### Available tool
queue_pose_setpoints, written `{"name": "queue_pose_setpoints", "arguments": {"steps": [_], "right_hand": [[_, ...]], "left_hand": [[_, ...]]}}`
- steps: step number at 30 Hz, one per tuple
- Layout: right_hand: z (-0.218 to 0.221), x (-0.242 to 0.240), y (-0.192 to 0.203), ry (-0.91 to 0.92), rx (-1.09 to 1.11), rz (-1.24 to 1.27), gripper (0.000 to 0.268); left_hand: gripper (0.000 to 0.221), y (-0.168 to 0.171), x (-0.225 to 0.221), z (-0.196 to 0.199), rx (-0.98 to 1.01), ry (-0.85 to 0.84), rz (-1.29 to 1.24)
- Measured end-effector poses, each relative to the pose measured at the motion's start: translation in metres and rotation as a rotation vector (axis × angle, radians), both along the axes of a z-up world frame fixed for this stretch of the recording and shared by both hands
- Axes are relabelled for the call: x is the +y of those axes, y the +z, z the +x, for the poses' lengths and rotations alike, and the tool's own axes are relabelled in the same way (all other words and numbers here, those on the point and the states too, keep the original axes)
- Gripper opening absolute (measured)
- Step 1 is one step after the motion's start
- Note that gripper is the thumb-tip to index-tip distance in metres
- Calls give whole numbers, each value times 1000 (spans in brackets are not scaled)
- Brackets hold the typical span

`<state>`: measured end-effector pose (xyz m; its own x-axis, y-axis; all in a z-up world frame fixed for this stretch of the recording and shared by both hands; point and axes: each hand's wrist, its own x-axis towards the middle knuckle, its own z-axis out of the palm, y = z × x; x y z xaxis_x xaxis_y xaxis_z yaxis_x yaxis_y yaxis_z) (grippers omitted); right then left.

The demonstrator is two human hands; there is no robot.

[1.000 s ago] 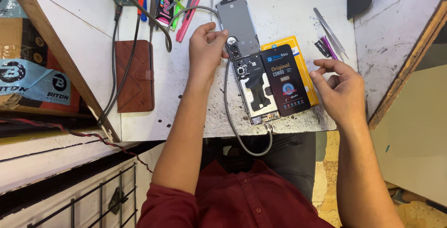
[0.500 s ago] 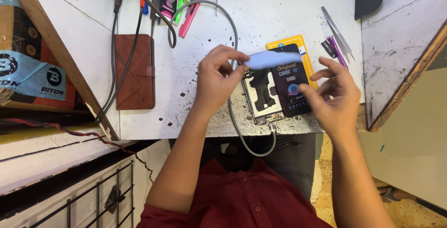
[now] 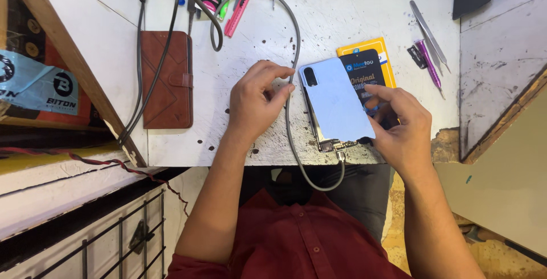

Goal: The person performs a repair on a mobile phone by removing the back panel and then using a small screwdriver to manipulate internal components and small pieces within the device frame while it is connected to a cable.

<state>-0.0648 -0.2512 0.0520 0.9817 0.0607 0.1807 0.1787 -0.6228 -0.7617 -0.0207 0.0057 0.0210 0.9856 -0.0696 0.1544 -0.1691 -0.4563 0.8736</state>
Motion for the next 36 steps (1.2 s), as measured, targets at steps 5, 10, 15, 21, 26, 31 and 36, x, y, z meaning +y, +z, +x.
{"name": "queue_pose_setpoints", "arguments": {"steps": [5,10,15,21,26,31,36], "right_hand": [[-3,0,0,14,16,-28,43],[-5,-1,-2,29,20,-29,43],[-7,-3,-3,26,31,-26,43],[-9,-4,-5,21,35,-16,45],[-11,-4,-5,25,51,-16,46],[-16,-4,1,20,-2,-172,46],[-18,-10,2,122,-119,-348,52]], "left_hand": [[19,-1,0,1,-4,-14,89],[17,-3,0,3,-30,-13,94],[15,-5,1,4,-31,-2,89],[14,-5,1,2,-55,-1,45],[11,-6,2,3,-69,0,25],[9,-7,2,3,-69,-2,13],[9,-8,3,3,-87,-6,1]]}}
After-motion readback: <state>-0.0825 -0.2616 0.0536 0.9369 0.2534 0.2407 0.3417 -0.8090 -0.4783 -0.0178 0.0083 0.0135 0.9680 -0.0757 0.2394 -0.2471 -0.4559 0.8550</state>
